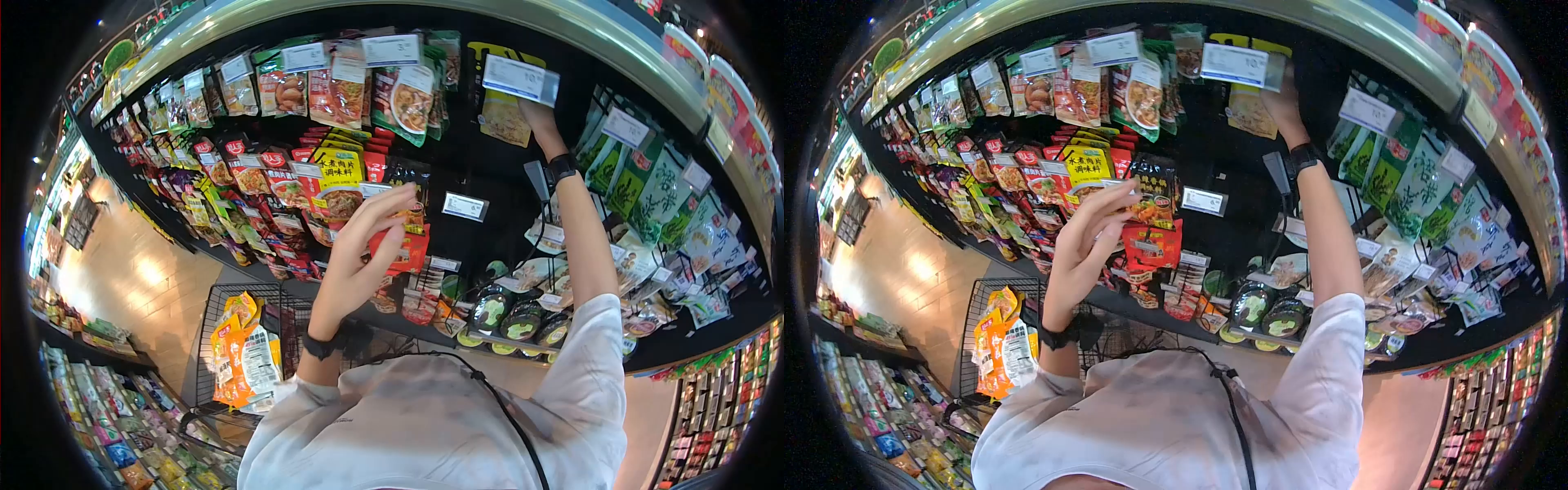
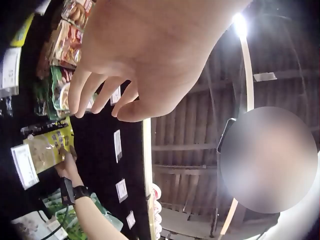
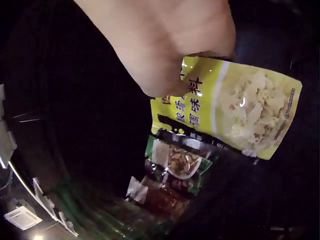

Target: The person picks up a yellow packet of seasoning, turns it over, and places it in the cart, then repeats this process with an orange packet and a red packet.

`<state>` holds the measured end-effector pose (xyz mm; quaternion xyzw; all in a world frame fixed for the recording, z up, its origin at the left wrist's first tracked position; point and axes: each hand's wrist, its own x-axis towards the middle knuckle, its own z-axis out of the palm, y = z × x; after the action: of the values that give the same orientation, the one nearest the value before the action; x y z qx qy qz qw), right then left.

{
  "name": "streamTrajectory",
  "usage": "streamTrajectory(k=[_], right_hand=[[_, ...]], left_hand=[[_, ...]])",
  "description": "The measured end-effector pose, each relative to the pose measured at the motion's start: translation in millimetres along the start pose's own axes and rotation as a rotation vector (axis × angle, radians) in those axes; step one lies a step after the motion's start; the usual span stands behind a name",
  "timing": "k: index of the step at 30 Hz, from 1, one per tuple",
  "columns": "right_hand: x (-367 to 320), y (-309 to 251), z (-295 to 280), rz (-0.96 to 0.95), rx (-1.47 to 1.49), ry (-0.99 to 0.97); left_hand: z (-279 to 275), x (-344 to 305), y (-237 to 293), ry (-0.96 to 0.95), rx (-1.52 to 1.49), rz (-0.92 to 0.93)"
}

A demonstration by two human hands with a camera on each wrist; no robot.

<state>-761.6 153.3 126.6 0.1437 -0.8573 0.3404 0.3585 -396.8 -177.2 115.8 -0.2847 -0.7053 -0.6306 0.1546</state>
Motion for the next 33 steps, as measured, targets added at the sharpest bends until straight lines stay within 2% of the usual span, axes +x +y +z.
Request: streamTrajectory(k=[3, 4, 5, 7, 8, 9, 11, 13, 15, 16, 17, 19, 21, 23, 25, 27, 28, 31, 33], right_hand=[[5, -2, 0, -0.108, 0.071, 0.042], [9, 1, 1, 0.025, -0.065, 0.008], [5, 8, -1, -0.063, -0.103, 0.032], [2, 7, -13, -0.099, -0.254, -0.069], [-18, -2, -17, 0.024, -0.015, -0.033], [-50, -44, -39, 0.162, 0.217, 0.000], [-98, -85, -68, 0.209, 0.361, -0.043], [-156, -174, -95, 0.134, 0.425, -0.128], [-217, -211, -113, 0.176, 0.411, -0.371], [-251, -213, -111, 0.247, 0.557, -0.555], [-287, -209, -102, 0.324, 0.712, -0.732], [-347, -197, -60, 0.508, 0.736, -1.203], [-435, -135, -15, 0.277, 0.644, -1.370], [-506, -69, 25, 0.360, 0.431, -1.587], [-571, -7, 56, 0.452, 0.471, -1.578], [-620, 37, 84, 0.444, 0.123, -1.888], [-634, 48, 93, 0.431, -0.061, -2.023], [-663, 54, 80, 0.824, 0.082, -2.085], [-670, 48, 78, 0.711, -0.033, -2.118]], left_hand=[[-22, -24, -9, 0.138, -0.083, -0.048], [-30, -31, -10, 0.151, -0.051, -0.066], [-38, -38, -11, 0.170, -0.075, -0.114], [-52, -53, -15, 0.203, -0.125, -0.235], [-56, -58, -22, 0.223, -0.127, -0.173], [-61, -65, -24, 0.263, -0.137, -0.220], [-73, -78, -29, 0.286, -0.144, -0.297], [-84, -95, -37, 0.328, -0.127, -0.344], [-89, -111, -44, 0.385, -0.091, -0.409], [-90, -117, -48, 0.429, -0.086, -0.419], [-88, -125, -52, 0.473, -0.074, -0.430], [-85, -137, -58, 0.552, -0.108, -0.486], [-79, -143, -53, 0.580, -0.071, -0.549], [-72, -148, -46, 0.577, -0.009, -0.587], [-62, -153, -38, 0.586, 0.047, -0.608], [-50, -154, -28, 0.602, 0.109, -0.620], [-41, -155, -22, 0.607, 0.134, -0.618], [-12, -160, -11, 0.676, 0.165, -0.685], [0, -174, -9, 0.679, 0.194, -0.725]])
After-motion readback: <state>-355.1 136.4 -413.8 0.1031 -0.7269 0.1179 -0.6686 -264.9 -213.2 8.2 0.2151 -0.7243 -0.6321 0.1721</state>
